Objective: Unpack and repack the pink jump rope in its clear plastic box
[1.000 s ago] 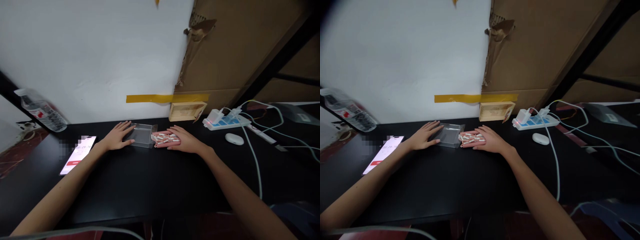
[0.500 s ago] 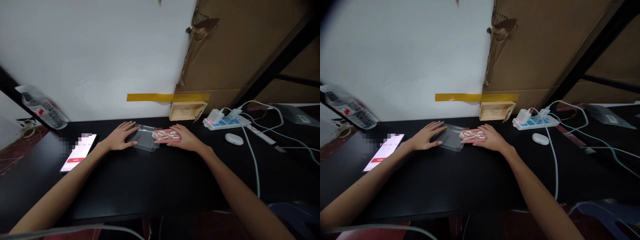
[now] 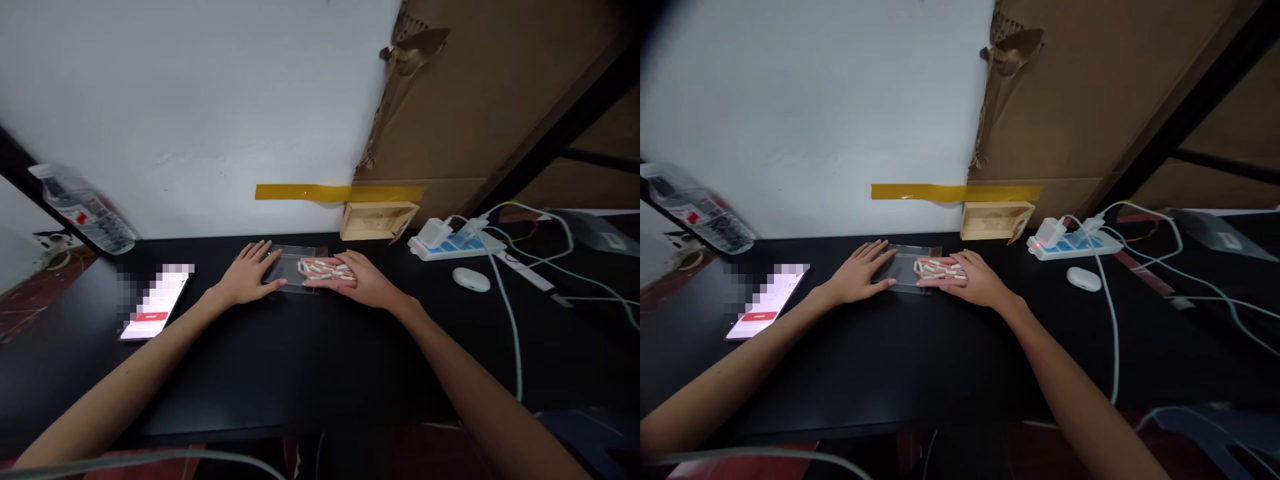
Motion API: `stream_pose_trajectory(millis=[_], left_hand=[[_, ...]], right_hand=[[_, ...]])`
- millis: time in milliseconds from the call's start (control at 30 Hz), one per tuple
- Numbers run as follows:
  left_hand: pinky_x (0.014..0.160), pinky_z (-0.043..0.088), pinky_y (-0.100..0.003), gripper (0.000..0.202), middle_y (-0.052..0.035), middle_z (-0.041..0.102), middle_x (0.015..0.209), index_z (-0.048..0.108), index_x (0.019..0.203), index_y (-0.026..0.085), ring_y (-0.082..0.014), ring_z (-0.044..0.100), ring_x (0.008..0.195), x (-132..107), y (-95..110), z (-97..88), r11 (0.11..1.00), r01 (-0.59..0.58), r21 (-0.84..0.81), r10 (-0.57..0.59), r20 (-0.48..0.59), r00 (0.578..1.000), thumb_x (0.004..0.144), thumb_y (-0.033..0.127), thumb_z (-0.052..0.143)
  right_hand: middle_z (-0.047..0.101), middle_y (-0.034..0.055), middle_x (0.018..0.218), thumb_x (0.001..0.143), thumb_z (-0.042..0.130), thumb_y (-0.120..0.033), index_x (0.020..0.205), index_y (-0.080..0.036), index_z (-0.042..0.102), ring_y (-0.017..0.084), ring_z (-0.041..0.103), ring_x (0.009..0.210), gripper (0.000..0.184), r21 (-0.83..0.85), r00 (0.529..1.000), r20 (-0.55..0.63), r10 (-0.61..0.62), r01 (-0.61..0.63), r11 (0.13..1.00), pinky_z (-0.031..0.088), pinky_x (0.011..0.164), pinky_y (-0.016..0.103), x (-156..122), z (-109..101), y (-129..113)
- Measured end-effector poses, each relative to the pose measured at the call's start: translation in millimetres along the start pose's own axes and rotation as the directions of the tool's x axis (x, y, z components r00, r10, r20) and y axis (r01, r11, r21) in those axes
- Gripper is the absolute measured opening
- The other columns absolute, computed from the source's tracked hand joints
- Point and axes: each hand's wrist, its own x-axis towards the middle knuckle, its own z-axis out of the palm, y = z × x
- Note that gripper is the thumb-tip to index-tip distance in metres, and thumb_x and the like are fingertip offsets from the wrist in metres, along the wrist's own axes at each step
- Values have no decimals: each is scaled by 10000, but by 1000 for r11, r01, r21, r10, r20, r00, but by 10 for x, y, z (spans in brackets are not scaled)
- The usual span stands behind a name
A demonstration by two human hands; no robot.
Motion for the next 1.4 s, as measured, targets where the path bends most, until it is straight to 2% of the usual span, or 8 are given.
stream_pose_trajectory(millis=[267,433,500,667,867,1100,1200,1400], left_hand=[[1199,228,-537,778,-119,329,1608,371,1505,225,-360,275,1484,-2,100,40,999,47,-8,-47,-26,999,947,763,300],[1198,223,-549,753,-91,324,1614,353,1514,264,-365,276,1482,-3,87,57,998,49,-43,-50,-36,998,943,755,335],[1199,217,-550,745,-82,313,1620,343,1519,276,-364,268,1485,-4,85,55,998,46,-52,-48,-37,998,946,752,336],[1203,202,-542,789,-113,300,1623,359,1517,224,-369,254,1489,-2,101,34,998,51,-48,-51,-8,999,946,765,298],[1198,208,-543,784,-106,315,1617,365,1510,237,-365,252,1491,-2,110,41,998,48,-32,-48,-19,999,944,771,278],[1200,185,-545,735,-114,303,1621,343,1516,231,-380,248,1488,-6,110,59,999,35,-17,-35,-17,999,960,712,321],[1200,177,-553,740,-123,284,1628,336,1520,221,-389,240,1489,-6,110,57,999,41,-32,-41,-9,999,959,705,335],[1195,192,-557,731,-108,288,1628,333,1519,246,-378,246,1488,-5,103,53,999,30,-36,-31,-20,999,960,716,322]], right_hand=[[474,140,1515,991,401,-522,1498,-228,408,356,296,1489,586,125,991,-51,125,-117,985,298,1182,614,0,220,7],[306,100,1636,909,550,-607,1550,-287,349,342,178,1532,744,194,991,99,95,-113,975,211,1213,613,-42,-68,195],[265,109,1651,801,689,-620,1576,-273,299,359,168,1530,934,190,982,162,99,-130,973,198,1220,600,-73,-220,282],[327,97,1628,720,758,-650,1578,-284,295,389,231,1508,1041,157,951,269,152,-199,967,242,1202,618,-108,-321,368],[334,90,1626,928,460,-653,1590,-262,255,391,255,1499,795,53,976,181,121,-132,990,221,1200,650,-67,-84,247],[269,137,1647,995,255,-625,1610,-167,152,346,210,1520,774,19,985,162,67,-71,997,223,1229,581,10,103,17],[248,104,1656,987,307,-632,1617,-220,138,352,198,1520,772,39,980,180,80,-88,995,214,1232,588,-1,64,80],[297,81,1638,783,668,-701,1593,-317,243,397,135,1521,992,69,960,240,140,-161,985,225,1200,658,-93,-199,414]])
